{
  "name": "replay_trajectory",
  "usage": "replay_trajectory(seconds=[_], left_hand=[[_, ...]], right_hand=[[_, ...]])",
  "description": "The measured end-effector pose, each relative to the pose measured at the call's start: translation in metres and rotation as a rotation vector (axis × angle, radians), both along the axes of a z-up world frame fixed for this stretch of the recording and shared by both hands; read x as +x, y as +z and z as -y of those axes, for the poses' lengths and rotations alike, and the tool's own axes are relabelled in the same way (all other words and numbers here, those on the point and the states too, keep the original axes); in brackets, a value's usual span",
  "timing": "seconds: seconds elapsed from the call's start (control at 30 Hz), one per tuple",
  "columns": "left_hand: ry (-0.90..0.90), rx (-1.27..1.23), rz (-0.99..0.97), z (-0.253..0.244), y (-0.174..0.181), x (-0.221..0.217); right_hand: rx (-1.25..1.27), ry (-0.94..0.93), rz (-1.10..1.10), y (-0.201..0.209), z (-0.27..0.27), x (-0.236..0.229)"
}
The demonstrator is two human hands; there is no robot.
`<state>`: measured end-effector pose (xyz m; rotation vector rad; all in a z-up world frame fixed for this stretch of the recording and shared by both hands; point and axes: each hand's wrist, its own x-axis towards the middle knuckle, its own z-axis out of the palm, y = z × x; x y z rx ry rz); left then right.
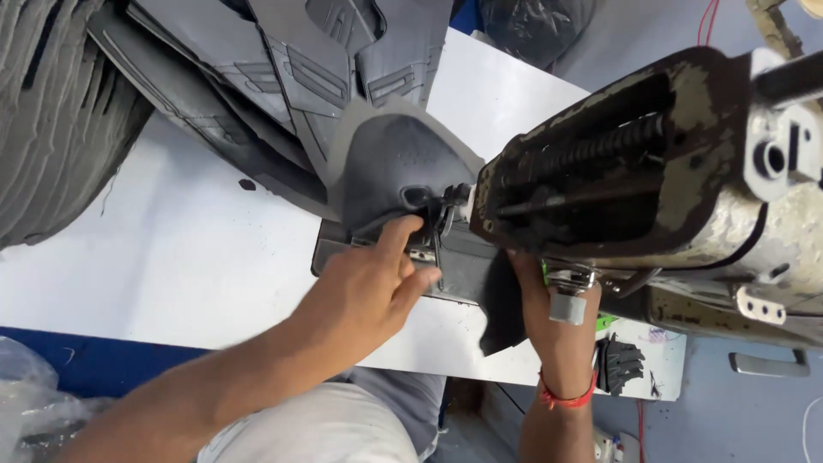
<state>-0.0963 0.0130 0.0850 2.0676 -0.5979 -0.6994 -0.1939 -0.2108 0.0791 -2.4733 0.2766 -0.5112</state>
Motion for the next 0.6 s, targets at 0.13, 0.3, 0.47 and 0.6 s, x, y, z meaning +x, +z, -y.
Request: replay_trajectory(seconds=[0.13, 0.3, 0.47, 0.6], left_hand=[[0.145, -0.411, -0.009, 0.007, -0.038, -0.018], [0.196, -0.426, -0.047, 0.013, -0.031, -0.011], [0.112, -0.389, -0.014, 0.009, -0.032, 0.014], [0.006, -0.271, -0.061, 0.008, -0.019, 0.039]], right_hand=[[0.211, -0.197, -0.082, -0.015, -0.007, -0.016], [0.224, -0.286, -0.085, -0.018, -0.015, -0.031], [0.296, -0.165, -0.104, -0.01, -0.041, -0.038], [0.424, -0.182, -0.093, -0.012, -0.06, -0.045]])
